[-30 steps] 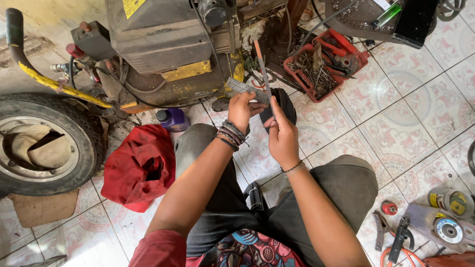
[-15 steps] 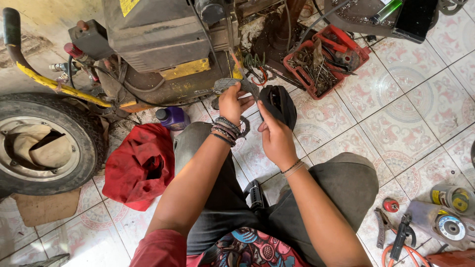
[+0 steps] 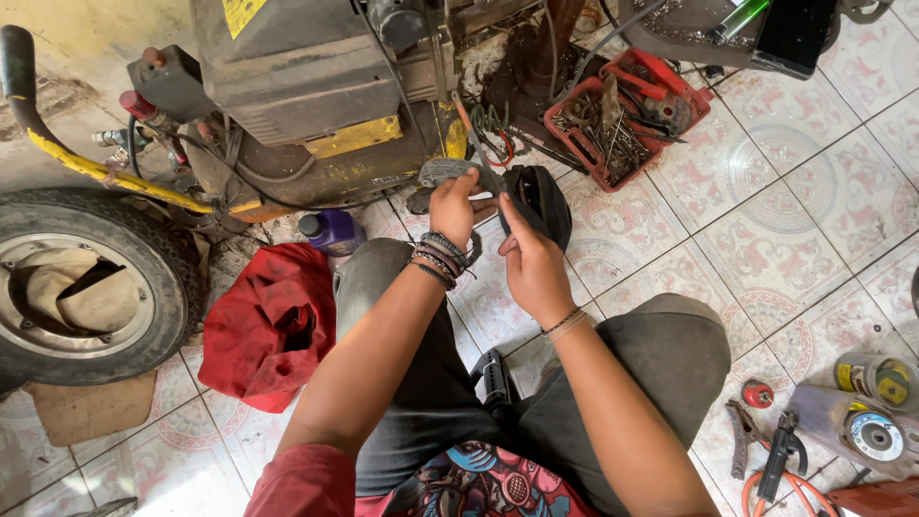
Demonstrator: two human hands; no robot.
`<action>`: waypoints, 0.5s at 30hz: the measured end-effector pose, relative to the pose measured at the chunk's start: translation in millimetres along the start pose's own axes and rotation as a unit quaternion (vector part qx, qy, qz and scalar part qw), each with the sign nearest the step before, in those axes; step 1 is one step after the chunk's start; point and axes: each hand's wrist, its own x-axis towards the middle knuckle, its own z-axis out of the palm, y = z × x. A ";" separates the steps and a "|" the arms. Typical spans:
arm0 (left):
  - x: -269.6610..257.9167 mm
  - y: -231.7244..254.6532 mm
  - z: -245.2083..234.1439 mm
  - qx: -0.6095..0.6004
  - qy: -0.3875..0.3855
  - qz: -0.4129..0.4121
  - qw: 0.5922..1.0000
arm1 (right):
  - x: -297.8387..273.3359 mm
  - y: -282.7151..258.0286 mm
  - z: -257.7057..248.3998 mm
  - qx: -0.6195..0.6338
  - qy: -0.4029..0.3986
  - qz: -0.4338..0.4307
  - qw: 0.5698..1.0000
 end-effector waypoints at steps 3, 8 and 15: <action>-0.3 3.0 -1.7 0.012 0.003 0.000 1.000 | 0.5 -1.2 0.8 -0.005 -0.005 0.004 1.000; -3.3 -2.8 0.4 0.038 -0.028 -0.026 0.999 | 0.8 6.6 3.3 0.004 0.002 0.022 1.000; 0.6 -8.8 1.2 0.025 0.010 -0.041 0.999 | 0.0 10.9 8.6 -0.005 0.003 0.053 0.999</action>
